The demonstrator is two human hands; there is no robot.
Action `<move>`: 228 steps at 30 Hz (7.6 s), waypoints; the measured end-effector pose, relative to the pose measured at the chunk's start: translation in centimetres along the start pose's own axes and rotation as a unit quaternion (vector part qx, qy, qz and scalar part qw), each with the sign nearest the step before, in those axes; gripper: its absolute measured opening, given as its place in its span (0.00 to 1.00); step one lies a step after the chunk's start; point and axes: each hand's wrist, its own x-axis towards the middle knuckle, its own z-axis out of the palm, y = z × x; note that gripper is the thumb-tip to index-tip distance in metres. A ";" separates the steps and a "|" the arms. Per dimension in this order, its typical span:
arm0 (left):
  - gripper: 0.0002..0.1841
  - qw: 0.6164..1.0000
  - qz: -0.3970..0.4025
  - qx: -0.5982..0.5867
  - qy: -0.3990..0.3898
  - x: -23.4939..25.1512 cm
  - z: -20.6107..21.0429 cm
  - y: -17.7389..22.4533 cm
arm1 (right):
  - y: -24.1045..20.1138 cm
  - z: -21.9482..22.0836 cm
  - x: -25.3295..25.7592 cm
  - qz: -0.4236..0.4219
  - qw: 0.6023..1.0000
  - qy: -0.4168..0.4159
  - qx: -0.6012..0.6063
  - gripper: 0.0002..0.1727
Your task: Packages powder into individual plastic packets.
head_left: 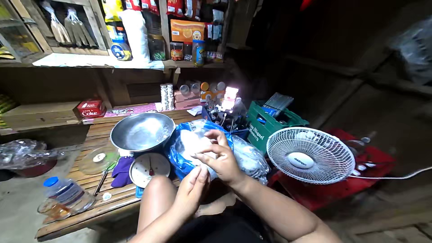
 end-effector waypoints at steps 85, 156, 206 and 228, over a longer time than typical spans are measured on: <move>0.10 0.989 -0.005 0.139 0.054 -6.5 -20.8 -7.5 | 12.5 14.1 -1.8 0.000 0.954 -0.267 0.137 0.10; 0.07 0.833 0.236 0.499 -0.032 -4.6 -20.1 -3.6 | 13.1 11.5 -3.1 0.140 0.944 -0.250 0.162 0.02; 0.05 0.962 -0.019 0.268 0.040 -5.2 -18.5 -3.5 | 13.0 12.2 -2.6 -0.069 0.957 -0.274 0.063 0.05; 0.10 0.897 0.089 0.430 0.043 -5.7 -18.1 -3.9 | 12.1 12.3 -2.8 0.050 0.950 -0.305 0.040 0.12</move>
